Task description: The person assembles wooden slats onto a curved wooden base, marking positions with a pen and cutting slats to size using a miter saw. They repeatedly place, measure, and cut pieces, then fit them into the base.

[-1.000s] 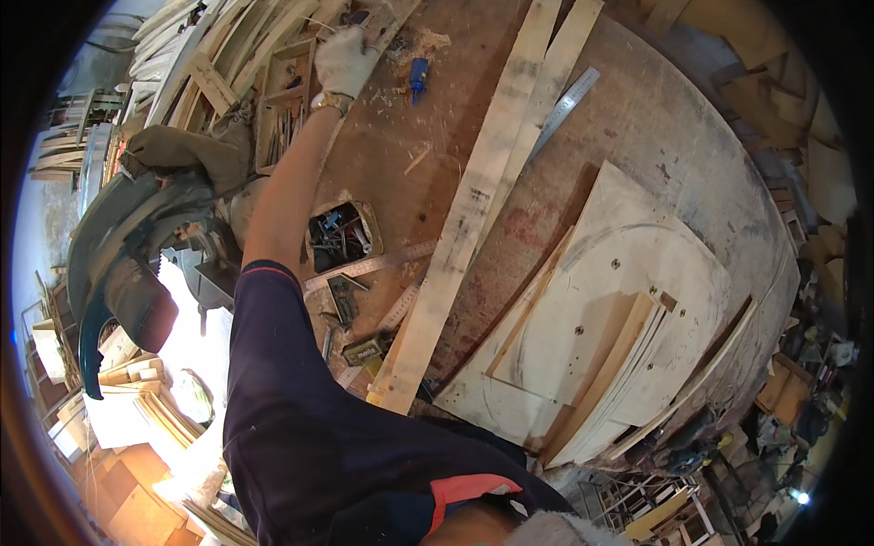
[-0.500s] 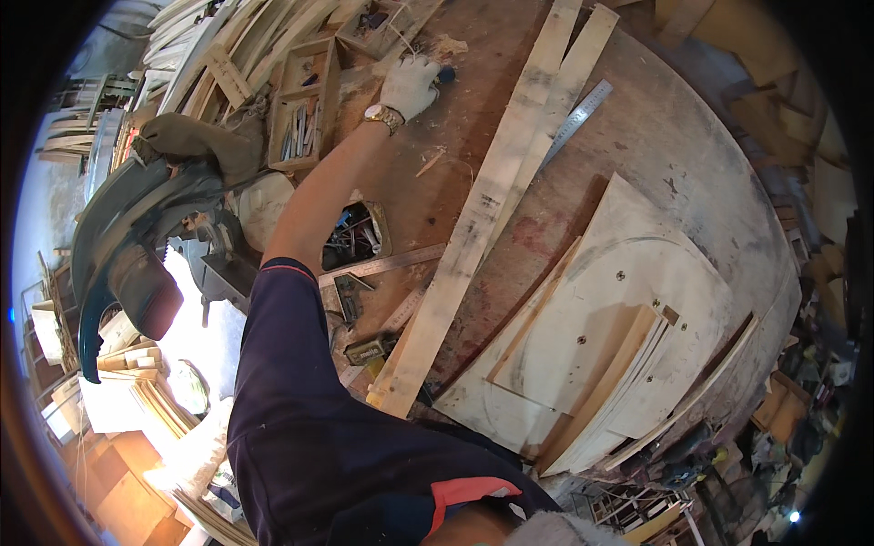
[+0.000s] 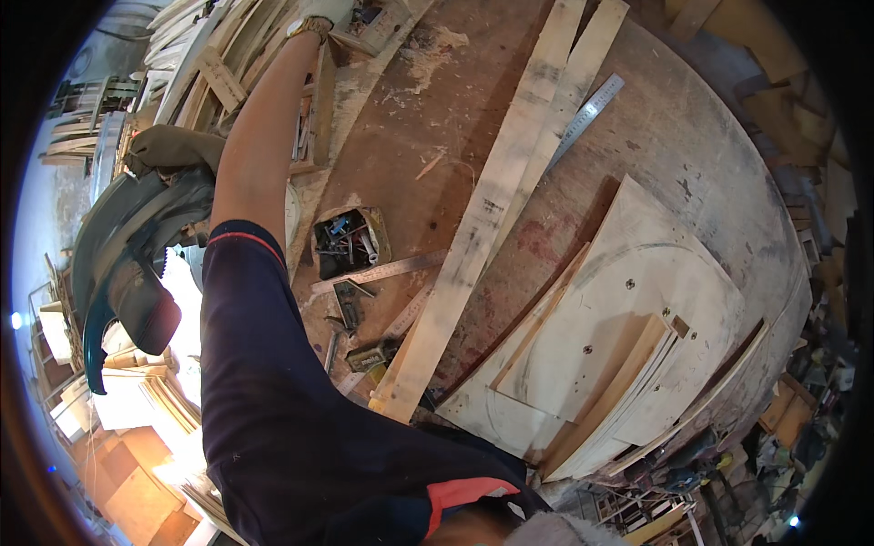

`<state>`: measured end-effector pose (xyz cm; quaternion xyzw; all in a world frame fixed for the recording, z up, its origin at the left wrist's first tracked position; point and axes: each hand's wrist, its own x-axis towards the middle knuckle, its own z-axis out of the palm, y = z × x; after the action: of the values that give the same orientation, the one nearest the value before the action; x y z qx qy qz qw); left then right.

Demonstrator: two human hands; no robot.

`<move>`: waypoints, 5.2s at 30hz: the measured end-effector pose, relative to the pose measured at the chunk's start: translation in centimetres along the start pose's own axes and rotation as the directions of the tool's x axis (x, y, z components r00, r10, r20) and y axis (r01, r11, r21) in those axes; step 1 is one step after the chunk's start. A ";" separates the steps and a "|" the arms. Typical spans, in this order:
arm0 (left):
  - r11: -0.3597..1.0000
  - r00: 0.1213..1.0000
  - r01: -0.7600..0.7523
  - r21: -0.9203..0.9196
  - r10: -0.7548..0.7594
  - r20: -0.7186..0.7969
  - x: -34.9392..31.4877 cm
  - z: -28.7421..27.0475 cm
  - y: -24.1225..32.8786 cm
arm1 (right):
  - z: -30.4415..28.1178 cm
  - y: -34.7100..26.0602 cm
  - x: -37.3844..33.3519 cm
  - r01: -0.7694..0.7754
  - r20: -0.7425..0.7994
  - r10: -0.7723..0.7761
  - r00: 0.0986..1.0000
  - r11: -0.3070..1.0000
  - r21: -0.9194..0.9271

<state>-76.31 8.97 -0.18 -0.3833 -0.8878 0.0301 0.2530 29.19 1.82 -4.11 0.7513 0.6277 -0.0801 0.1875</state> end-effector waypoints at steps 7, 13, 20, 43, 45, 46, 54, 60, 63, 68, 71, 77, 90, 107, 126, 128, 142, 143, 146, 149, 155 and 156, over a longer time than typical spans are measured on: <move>0.999 0.983 0.044 0.025 -0.047 0.179 1.0 1.3 1.0 | -0.1 0.0 -0.5 -0.016 -0.004 0.016 1.000 1.000 0.000; 0.997 0.887 -0.044 0.062 0.011 0.462 0.9 -1.9 2.9 | 0.1 0.1 -0.4 -0.012 -0.005 0.012 1.000 1.000 0.005; 0.971 0.970 -0.059 -0.231 0.110 0.217 -2.9 -1.4 8.8 | 0.4 0.1 -0.2 -0.001 -0.008 0.001 1.000 1.000 0.021; 0.916 0.978 0.199 -0.349 -0.208 0.012 -17.8 -14.4 11.9 | 2.4 3.7 -1.6 0.135 -0.141 -0.111 0.984 0.975 0.175; 0.875 0.991 0.078 -0.478 -0.122 -0.060 -24.9 -20.0 15.5 | 2.2 3.3 -1.4 0.156 -0.146 -0.125 0.981 0.960 0.231; 0.894 0.986 0.055 -0.444 -0.120 -0.119 -28.6 -22.6 17.6 | 2.0 3.0 -1.4 0.160 -0.147 -0.132 0.980 0.967 0.199; 0.246 0.913 0.407 -0.879 -0.079 0.401 -52.9 -38.5 32.2 | -3.5 1.3 -3.2 0.190 -0.097 -0.164 0.982 0.882 0.431; -0.433 0.689 0.725 -0.535 0.469 0.553 -59.4 -45.7 30.6 | -3.8 4.4 -10.0 0.201 -0.092 -0.183 0.979 0.778 0.595; -0.241 0.556 0.819 -0.521 0.558 0.616 -62.2 -46.1 27.4 | -1.9 7.7 -15.6 0.207 -0.103 -0.184 0.978 0.745 0.634; -0.363 0.785 0.619 -0.697 0.285 0.549 -72.0 -46.0 22.4 | 1.6 12.5 -24.8 0.254 -0.048 -0.309 0.950 0.671 0.696; -0.626 0.664 0.688 -0.368 0.337 0.668 -77.0 -47.0 19.2 | 3.3 13.5 -29.5 0.321 -0.050 -0.388 0.920 0.677 0.663; -0.848 0.605 0.529 -0.034 0.348 0.716 -83.5 -49.7 14.2 | 5.1 13.9 -35.8 0.474 0.061 -0.621 0.781 0.653 0.591; -0.831 0.496 0.284 -0.478 -0.299 0.815 -96.3 -48.6 -5.5 | 6.9 -5.6 -48.1 0.860 -0.082 -0.959 0.272 0.204 0.467; -0.335 0.227 0.774 -0.538 -0.645 0.729 -107.7 -47.5 -36.5 | 6.4 -31.2 -60.8 0.947 -0.127 -0.957 0.261 0.228 0.225; 0.473 0.743 0.667 -0.575 -0.473 0.473 -77.4 -32.7 -40.3 | 3.8 -56.2 -52.6 0.998 -0.266 -0.963 0.033 0.016 0.068; 0.489 0.772 0.635 -0.597 -0.412 0.483 -75.1 -31.5 -40.4 | 3.7 -56.0 -52.9 0.999 -0.259 -0.965 0.037 0.026 0.047; 0.352 0.951 0.199 -0.915 0.156 0.267 -62.8 -25.7 -43.2 | 5.6 -67.3 -54.6 0.891 -0.402 -0.801 0.443 0.443 0.100; 0.348 0.936 0.230 -0.909 0.176 0.304 -62.7 -25.3 -43.7 | 5.7 -67.3 -54.6 0.895 -0.438 -0.796 0.418 0.442 0.051; 0.318 0.894 0.288 -0.903 0.248 0.373 -62.5 -24.0 -44.9 | 5.8 -67.0 -54.4 0.868 -0.379 -0.795 0.473 0.493 0.049; 0.306 0.898 0.233 -0.923 0.298 0.325 -62.1 -23.0 -46.2 | 6.7 -67.1 -53.6 0.876 -0.446 -0.754 0.482 0.411 0.251; 0.303 0.891 0.158 -0.940 0.365 0.268 -60.4 -21.8 -47.9 | 10.8 -68.8 -50.0 0.833 -0.473 -0.697 0.539 0.356 0.424; 0.325 0.898 0.110 -0.939 0.373 0.234 -60.0 -21.6 -48.1 | 11.5 -69.1 -49.2 0.854 -0.486 -0.703 0.519 0.447 0.265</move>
<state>-63.38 -69.70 4.93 -0.5148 -0.7365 -0.3850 -0.2105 -46.54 -37.69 -9.69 0.3945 0.8841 -0.1917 -0.1610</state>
